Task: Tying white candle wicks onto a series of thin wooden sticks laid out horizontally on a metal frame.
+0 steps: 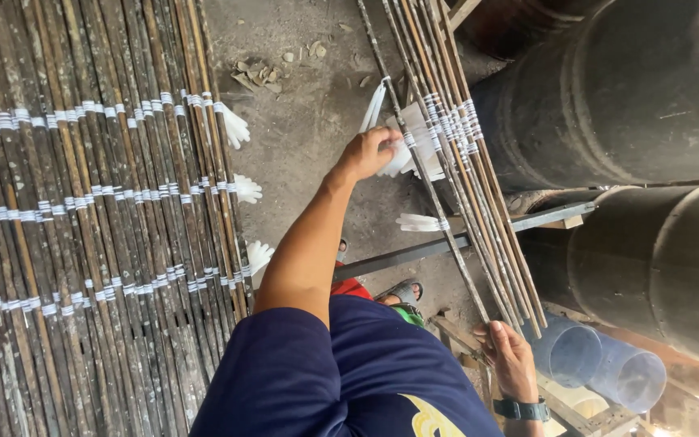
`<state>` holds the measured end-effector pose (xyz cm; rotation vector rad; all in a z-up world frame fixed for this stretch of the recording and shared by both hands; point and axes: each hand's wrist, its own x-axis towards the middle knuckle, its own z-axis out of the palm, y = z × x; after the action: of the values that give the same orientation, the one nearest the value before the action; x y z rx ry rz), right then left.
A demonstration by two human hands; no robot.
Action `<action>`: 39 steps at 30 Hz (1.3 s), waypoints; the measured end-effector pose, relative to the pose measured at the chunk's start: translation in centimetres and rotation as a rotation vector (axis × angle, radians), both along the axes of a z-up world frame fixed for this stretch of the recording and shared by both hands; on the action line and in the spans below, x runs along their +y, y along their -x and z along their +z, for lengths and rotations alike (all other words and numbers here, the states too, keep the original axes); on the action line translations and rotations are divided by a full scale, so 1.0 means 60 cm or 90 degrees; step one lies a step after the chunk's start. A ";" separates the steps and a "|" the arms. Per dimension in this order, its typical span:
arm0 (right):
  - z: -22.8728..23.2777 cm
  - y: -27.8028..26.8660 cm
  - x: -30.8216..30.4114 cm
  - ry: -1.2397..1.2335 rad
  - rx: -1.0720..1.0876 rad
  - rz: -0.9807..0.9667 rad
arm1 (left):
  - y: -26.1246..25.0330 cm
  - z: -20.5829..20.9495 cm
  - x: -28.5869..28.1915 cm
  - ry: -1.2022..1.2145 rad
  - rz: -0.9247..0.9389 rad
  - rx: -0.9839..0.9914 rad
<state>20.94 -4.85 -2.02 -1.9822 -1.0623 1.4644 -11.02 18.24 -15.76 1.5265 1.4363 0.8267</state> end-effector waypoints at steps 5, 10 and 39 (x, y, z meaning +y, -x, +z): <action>-0.009 -0.011 0.000 0.017 0.012 -0.003 | 0.008 0.022 -0.016 -0.011 0.020 -0.014; -0.020 -0.020 -0.003 0.023 -0.015 -0.002 | 0.005 0.047 -0.021 -0.068 0.063 -0.019; -0.011 -0.017 0.000 0.016 -0.022 -0.010 | -0.010 0.010 -0.002 -0.062 0.012 0.032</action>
<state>21.95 -4.83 -2.71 -2.0358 -1.0440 1.4474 -10.43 18.11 -15.15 1.6180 1.4678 0.8866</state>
